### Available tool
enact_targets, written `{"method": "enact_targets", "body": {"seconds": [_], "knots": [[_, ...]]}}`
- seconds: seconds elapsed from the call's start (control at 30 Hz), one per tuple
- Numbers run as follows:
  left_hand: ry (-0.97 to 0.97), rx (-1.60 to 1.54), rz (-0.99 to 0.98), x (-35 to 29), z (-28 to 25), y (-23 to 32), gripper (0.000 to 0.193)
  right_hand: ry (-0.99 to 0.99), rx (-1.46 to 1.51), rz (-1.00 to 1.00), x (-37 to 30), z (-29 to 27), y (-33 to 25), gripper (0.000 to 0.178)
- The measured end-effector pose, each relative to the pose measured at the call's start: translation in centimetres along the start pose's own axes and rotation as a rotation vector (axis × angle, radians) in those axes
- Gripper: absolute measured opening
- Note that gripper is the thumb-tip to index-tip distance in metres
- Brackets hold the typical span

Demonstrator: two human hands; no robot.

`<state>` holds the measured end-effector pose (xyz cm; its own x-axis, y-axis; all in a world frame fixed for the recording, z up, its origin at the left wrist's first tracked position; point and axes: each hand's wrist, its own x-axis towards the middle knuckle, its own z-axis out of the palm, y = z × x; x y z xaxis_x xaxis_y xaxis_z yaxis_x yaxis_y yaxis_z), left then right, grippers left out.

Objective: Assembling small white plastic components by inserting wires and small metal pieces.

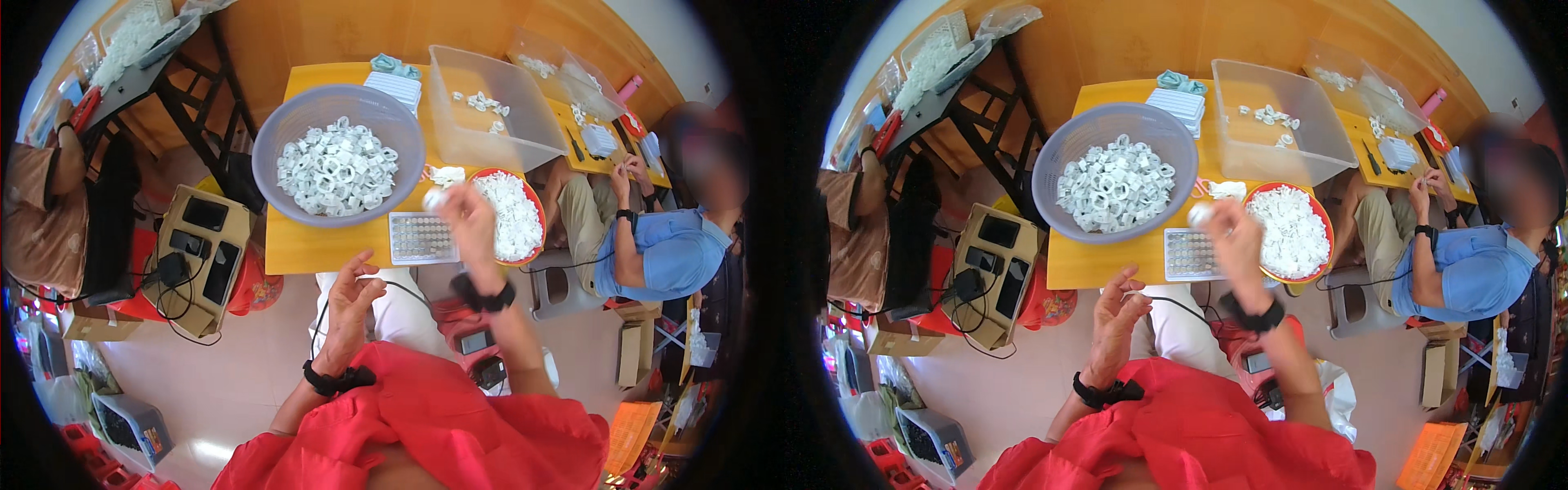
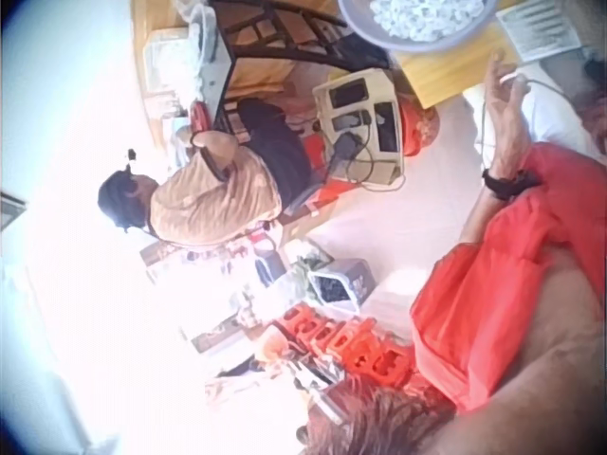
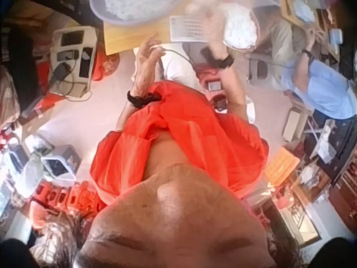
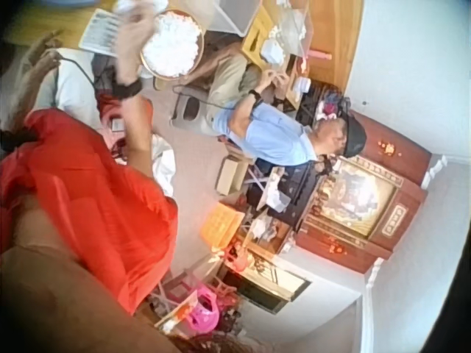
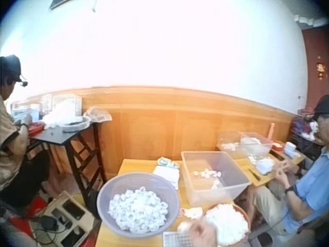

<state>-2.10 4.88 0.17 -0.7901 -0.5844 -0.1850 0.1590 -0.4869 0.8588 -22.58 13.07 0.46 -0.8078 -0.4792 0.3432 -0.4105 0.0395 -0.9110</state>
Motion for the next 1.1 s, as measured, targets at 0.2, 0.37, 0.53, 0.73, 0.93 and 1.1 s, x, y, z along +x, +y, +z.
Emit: {"method": "enact_targets", "body": {"seconds": [0.2,0.37,0.53,0.73,0.93,1.1], "knots": [[0.040,-0.042,-0.024,-0.6,-1.9,0.2,0.024,0.280,-0.187,-0.167,9.6,-2.4,-3.0,0.011],[0.088,-0.052,-0.043,-0.7,-3.0,-0.4,0.015,-0.085,-0.272,-0.219,4.1,3.4,-3.1,0.011],[0.052,-0.067,-0.041,-0.7,-3.1,-0.4,0.014,-0.344,-0.536,-0.316,4.2,7.9,-3.4,0.011],[0.090,-0.082,-0.041,-1.1,-3.1,-0.1,0.014,-0.632,-0.836,-0.122,6.8,11.2,-0.5,0.010],[0.090,-0.065,-0.044,-1.1,-3.7,-0.2,0.014,-0.628,-0.707,-0.111,8.0,10.6,-0.5,0.012],[0.097,-0.087,-0.016,-0.6,-4.1,0.0,0.016,-0.667,0.108,0.334,6.4,7.6,-4.2,0.015]]}}
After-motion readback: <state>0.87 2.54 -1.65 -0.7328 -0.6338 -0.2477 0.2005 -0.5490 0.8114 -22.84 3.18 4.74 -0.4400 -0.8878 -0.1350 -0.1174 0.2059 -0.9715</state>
